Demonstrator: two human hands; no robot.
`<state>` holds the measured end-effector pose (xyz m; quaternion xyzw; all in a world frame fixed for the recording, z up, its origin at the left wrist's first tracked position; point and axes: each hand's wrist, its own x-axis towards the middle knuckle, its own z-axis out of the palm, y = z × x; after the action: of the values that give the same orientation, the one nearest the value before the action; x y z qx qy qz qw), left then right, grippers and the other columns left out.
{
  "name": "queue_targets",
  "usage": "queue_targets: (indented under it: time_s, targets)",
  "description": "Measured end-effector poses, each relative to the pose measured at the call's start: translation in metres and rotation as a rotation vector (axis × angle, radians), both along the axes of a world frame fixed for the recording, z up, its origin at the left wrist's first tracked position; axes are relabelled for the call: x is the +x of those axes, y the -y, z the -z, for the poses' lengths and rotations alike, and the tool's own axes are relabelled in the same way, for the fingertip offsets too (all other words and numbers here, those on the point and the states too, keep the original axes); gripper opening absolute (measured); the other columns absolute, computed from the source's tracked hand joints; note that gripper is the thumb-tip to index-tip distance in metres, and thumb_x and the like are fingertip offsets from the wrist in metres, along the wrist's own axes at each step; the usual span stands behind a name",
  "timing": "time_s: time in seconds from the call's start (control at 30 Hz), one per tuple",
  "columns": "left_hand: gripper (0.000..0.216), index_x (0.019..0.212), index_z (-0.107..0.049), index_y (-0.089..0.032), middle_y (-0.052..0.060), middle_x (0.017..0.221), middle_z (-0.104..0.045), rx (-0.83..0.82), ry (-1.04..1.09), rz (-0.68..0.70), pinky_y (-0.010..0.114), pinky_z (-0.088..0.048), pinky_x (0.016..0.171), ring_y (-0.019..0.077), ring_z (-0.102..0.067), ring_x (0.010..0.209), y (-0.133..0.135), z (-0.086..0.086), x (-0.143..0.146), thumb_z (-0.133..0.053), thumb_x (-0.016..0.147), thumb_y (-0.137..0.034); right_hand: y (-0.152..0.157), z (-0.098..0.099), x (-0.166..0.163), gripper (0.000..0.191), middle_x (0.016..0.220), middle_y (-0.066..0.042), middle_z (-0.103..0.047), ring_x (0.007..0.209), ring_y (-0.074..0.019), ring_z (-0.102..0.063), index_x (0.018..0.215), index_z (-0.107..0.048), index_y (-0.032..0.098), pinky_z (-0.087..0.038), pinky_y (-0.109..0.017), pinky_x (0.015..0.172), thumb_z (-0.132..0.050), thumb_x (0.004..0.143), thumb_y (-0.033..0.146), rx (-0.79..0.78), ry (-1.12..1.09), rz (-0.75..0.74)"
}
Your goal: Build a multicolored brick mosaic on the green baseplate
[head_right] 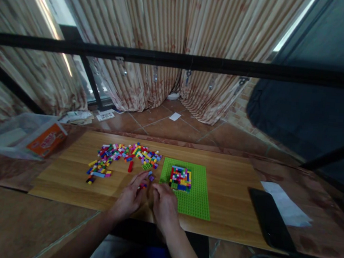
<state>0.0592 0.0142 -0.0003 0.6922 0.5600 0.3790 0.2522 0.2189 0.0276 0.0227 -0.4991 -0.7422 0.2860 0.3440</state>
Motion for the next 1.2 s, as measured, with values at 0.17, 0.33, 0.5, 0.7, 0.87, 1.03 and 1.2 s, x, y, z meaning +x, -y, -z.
queue_targets:
  time_s: [0.17, 0.33, 0.5, 0.7, 0.87, 1.03, 1.2]
  targets:
    - [0.069, 0.142, -0.032, -0.022, 0.010, 0.144, -0.040, 0.010, 0.021, 0.042, 0.044, -0.038, 0.110, 0.0207, -0.045, 0.129, -0.001, -0.001, -0.001, -0.041, 0.077, -0.001, -0.008, 0.009, -0.019, 0.029, 0.095, -0.007, -0.066, 0.090, -0.0207, -0.060, 0.099, -0.068, 0.022, -0.046, -0.033, 0.082, -0.043, 0.086, 0.014, 0.010, 0.151, -0.052]
    - [0.073, 0.143, -0.031, -0.021, 0.010, 0.146, -0.039, 0.000, 0.019, 0.062, 0.044, -0.033, 0.114, 0.0200, -0.037, 0.135, 0.000, -0.003, -0.003, -0.040, 0.074, 0.001, -0.012, 0.012, -0.028, 0.028, 0.102, -0.008, -0.065, 0.095, -0.0205, -0.059, 0.102, -0.067, 0.023, -0.046, -0.031, 0.085, -0.045, 0.086, 0.016, 0.019, 0.190, -0.068]
    - [0.070, 0.142, -0.034, -0.022, 0.010, 0.144, -0.041, 0.002, 0.012, 0.052, 0.045, -0.034, 0.114, 0.0208, -0.038, 0.135, 0.000, 0.000, -0.002, -0.043, 0.076, -0.001, -0.011, 0.010, -0.028, 0.025, 0.097, -0.007, -0.066, 0.091, -0.0205, -0.061, 0.091, -0.069, 0.023, -0.047, -0.034, 0.083, -0.044, 0.088, 0.019, -0.016, 0.086, -0.022]
    - [0.063, 0.138, -0.039, -0.022, 0.010, 0.139, -0.047, 0.009, -0.014, 0.016, 0.045, -0.039, 0.110, 0.0221, -0.044, 0.130, 0.002, -0.001, -0.003, -0.047, 0.078, -0.006, -0.004, 0.002, -0.015, 0.017, 0.075, -0.003, -0.069, 0.069, -0.0174, -0.063, 0.084, -0.068, 0.021, -0.051, -0.030, 0.066, -0.060, 0.080, 0.036, -0.346, -0.460, 0.059]
    - [0.049, 0.130, -0.049, -0.021, 0.010, 0.137, -0.049, 0.033, -0.043, 0.030, 0.042, -0.042, 0.108, 0.0214, -0.047, 0.128, 0.001, -0.002, -0.003, -0.046, 0.082, -0.010, 0.000, -0.003, -0.004, 0.026, 0.069, -0.001, -0.069, 0.061, -0.0145, -0.063, 0.078, -0.068, 0.021, -0.050, -0.027, 0.056, -0.077, 0.063, 0.039, -0.584, -0.909, 0.183]
    - [0.047, 0.129, -0.051, -0.022, 0.010, 0.137, -0.049, 0.019, -0.082, 0.017, 0.040, -0.043, 0.106, 0.0208, -0.048, 0.126, 0.001, -0.004, -0.003, -0.046, 0.084, -0.012, 0.002, -0.003, 0.011, 0.026, 0.062, 0.001, -0.066, 0.057, -0.0127, -0.059, 0.077, -0.070, 0.021, -0.048, -0.026, 0.056, -0.079, 0.060, 0.038, -0.524, -0.922, 0.240]
    - [0.045, 0.126, -0.054, -0.023, 0.008, 0.136, -0.051, 0.014, -0.090, 0.002, 0.039, -0.042, 0.106, 0.0207, -0.049, 0.126, 0.001, -0.006, -0.003, -0.045, 0.084, -0.013, 0.002, 0.003, 0.048, 0.023, 0.074, -0.003, -0.069, 0.070, -0.0175, -0.063, 0.080, -0.071, 0.021, -0.050, -0.031, 0.067, -0.071, 0.070, 0.042, -0.305, -0.599, 0.337]
